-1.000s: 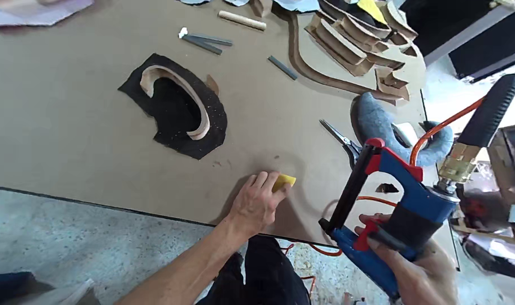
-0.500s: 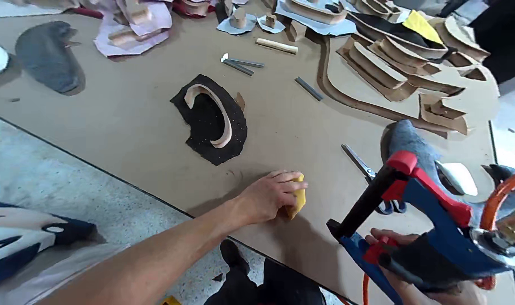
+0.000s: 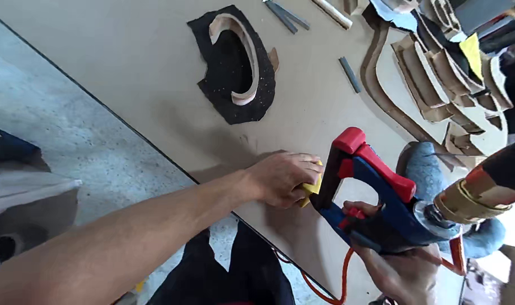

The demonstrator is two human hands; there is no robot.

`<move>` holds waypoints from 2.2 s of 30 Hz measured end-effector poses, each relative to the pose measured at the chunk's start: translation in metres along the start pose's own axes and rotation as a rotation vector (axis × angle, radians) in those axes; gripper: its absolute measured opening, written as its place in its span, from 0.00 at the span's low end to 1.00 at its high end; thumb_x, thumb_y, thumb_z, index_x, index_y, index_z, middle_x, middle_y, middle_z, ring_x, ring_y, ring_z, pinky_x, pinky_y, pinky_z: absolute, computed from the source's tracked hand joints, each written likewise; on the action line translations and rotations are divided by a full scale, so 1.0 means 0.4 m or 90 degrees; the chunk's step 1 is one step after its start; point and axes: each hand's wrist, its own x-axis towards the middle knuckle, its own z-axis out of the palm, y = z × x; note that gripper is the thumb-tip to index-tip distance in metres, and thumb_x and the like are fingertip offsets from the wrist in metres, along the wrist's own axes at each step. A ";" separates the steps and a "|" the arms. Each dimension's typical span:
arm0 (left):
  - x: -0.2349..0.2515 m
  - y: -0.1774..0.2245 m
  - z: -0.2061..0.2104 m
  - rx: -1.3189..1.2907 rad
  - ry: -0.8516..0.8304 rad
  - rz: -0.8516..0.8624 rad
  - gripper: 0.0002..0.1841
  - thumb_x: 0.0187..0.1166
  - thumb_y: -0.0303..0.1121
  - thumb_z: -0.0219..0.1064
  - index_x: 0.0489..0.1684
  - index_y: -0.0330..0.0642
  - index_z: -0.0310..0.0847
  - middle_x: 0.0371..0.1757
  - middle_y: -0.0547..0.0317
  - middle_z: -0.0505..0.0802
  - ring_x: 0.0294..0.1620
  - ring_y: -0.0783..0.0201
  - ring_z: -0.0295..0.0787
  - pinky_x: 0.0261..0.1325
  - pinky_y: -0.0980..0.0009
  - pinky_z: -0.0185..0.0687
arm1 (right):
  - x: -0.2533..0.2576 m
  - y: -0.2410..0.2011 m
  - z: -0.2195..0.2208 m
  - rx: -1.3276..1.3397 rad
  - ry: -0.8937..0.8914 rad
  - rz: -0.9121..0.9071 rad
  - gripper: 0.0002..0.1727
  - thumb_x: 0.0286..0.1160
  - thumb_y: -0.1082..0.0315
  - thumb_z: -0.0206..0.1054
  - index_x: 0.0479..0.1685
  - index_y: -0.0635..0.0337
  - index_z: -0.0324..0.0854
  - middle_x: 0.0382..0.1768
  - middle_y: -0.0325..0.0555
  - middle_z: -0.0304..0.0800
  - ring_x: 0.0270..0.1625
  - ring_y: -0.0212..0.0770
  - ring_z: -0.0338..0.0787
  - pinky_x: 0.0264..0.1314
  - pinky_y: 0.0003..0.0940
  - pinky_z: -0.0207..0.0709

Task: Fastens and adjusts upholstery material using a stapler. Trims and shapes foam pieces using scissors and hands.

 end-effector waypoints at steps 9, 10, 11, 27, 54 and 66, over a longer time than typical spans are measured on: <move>0.024 0.010 0.035 0.010 0.008 -0.075 0.09 0.66 0.38 0.71 0.42 0.52 0.91 0.62 0.69 0.91 0.78 0.59 0.76 0.80 0.52 0.69 | -0.008 -0.075 -0.039 0.012 -0.001 0.038 0.28 0.60 0.64 0.83 0.62 0.57 0.80 0.55 0.52 0.95 0.56 0.55 0.96 0.60 0.54 0.92; 0.025 0.008 0.033 0.004 0.002 -0.075 0.10 0.66 0.38 0.72 0.43 0.52 0.91 0.64 0.69 0.91 0.78 0.60 0.75 0.80 0.52 0.69 | -0.023 -0.093 -0.046 0.037 0.005 0.061 0.27 0.60 0.68 0.82 0.62 0.58 0.80 0.56 0.52 0.95 0.57 0.54 0.95 0.61 0.54 0.92; 0.025 0.005 0.032 -0.001 -0.001 -0.073 0.10 0.66 0.38 0.72 0.42 0.52 0.91 0.66 0.70 0.90 0.78 0.60 0.75 0.80 0.52 0.69 | -0.039 -0.113 -0.050 0.059 0.010 0.084 0.27 0.61 0.71 0.81 0.63 0.58 0.79 0.57 0.51 0.94 0.58 0.53 0.95 0.63 0.52 0.91; -0.014 0.169 0.068 0.192 0.072 -0.339 0.10 0.67 0.45 0.71 0.37 0.54 0.92 0.53 0.63 0.90 0.68 0.54 0.80 0.69 0.48 0.74 | -0.276 -0.226 0.017 0.141 0.305 0.165 0.23 0.62 0.80 0.73 0.59 0.68 0.75 0.55 0.49 0.95 0.56 0.49 0.96 0.63 0.49 0.91; -0.101 0.092 0.097 0.098 0.035 -0.166 0.20 0.82 0.49 0.62 0.69 0.62 0.88 0.76 0.70 0.87 0.87 0.63 0.69 0.90 0.52 0.57 | -0.028 -0.117 0.085 -0.107 0.188 0.279 0.21 0.63 0.55 0.76 0.53 0.53 0.82 0.39 0.33 0.98 0.38 0.34 0.97 0.37 0.36 0.94; -0.097 0.083 0.107 0.096 0.050 -0.132 0.19 0.83 0.44 0.60 0.67 0.57 0.89 0.75 0.64 0.88 0.86 0.61 0.72 0.92 0.55 0.57 | 0.089 -0.149 0.050 -0.117 0.057 0.357 0.17 0.63 0.58 0.75 0.50 0.49 0.83 0.38 0.34 0.98 0.37 0.34 0.97 0.34 0.34 0.93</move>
